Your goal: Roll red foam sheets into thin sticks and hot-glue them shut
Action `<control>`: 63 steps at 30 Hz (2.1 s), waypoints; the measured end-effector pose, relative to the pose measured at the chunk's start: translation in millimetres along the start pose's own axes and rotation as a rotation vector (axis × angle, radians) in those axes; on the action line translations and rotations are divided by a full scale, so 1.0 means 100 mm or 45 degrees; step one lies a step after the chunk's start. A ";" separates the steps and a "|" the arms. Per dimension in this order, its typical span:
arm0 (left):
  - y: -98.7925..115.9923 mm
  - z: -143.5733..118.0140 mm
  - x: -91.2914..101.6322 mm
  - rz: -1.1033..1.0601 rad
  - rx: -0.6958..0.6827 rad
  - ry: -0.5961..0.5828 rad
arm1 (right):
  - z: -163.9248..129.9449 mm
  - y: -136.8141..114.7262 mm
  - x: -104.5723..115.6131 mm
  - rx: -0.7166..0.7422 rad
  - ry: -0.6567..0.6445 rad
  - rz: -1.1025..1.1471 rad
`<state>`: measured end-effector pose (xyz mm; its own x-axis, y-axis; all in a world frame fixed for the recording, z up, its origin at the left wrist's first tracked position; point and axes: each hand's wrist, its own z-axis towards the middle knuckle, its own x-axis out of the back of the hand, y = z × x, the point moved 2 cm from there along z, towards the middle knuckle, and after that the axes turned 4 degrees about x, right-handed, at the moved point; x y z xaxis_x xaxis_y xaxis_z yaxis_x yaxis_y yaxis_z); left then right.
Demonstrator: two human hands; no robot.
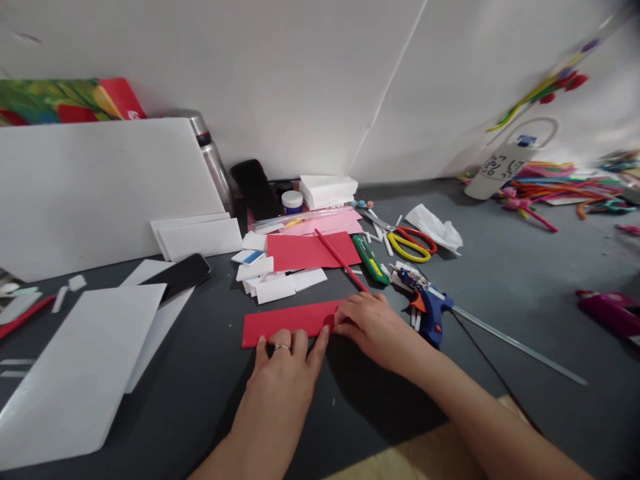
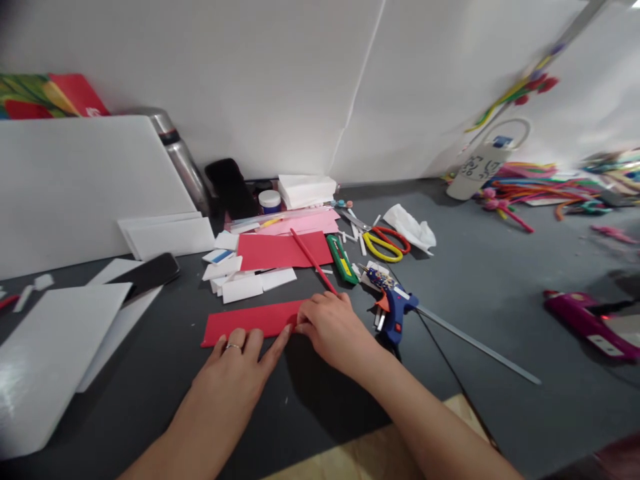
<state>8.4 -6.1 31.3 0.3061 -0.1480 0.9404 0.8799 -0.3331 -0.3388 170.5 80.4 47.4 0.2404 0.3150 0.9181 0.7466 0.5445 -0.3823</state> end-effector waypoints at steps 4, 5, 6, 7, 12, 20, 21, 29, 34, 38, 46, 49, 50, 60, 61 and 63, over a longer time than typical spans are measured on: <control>0.02 0.02 0.00 0.007 0.001 -0.010 | 0.00 0.02 0.00 -0.009 0.048 0.033; 0.02 0.02 0.00 0.006 -0.003 -0.014 | 0.00 0.02 0.00 -0.006 0.061 0.034; 0.03 0.03 0.01 0.007 -0.008 -0.019 | 0.00 0.03 -0.01 -0.002 0.070 0.037; 0.03 0.03 0.01 0.013 -0.005 -0.025 | 0.00 0.03 -0.02 0.004 0.074 0.045; 0.03 0.04 0.02 0.079 0.010 -0.035 | -0.06 0.05 0.06 0.032 0.128 0.053; 0.02 0.04 0.02 0.065 -0.056 -0.021 | -0.43 -0.34 0.01 0.340 0.255 -0.402; 0.01 0.04 0.01 0.034 -0.043 -0.022 | -0.47 -0.40 -0.10 0.387 0.288 -0.491; 0.01 0.04 -0.09 0.020 -0.048 -0.046 | -0.63 -0.49 -0.59 0.351 0.374 -0.649; 0.01 0.03 -0.07 0.069 -0.054 -0.022 | -0.65 -0.42 -0.58 0.245 0.399 -0.671; 0.01 0.02 -0.07 0.034 -0.037 -0.024 | -0.64 -0.40 -0.59 0.185 0.397 -0.674; 0.00 0.03 -0.05 0.039 -0.050 -0.017 | -0.64 -0.39 -0.57 0.202 0.348 -0.688; 0.01 0.03 -0.06 0.029 -0.055 -0.009 | -0.64 -0.40 -0.54 0.208 0.335 -0.684; 0.01 0.03 -0.06 0.021 -0.055 -0.009 | -0.63 -0.42 -0.53 0.212 0.338 -0.678; 0.02 0.06 -0.02 -0.069 0.013 -0.115 | -0.46 -0.42 -0.59 0.395 0.376 -0.532; 0.02 0.06 -0.02 -0.070 0.017 -0.115 | -0.46 -0.40 -0.60 0.403 0.371 -0.526; 0.03 0.07 -0.01 -0.085 0.004 -0.110 | -0.47 -0.38 -0.60 0.404 0.377 -0.520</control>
<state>12.6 -0.5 29.3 0.2772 -0.0448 0.9598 0.9005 -0.3364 -0.2758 156.8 4.8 11.5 0.1693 -0.1741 0.9701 0.6042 0.7960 0.0374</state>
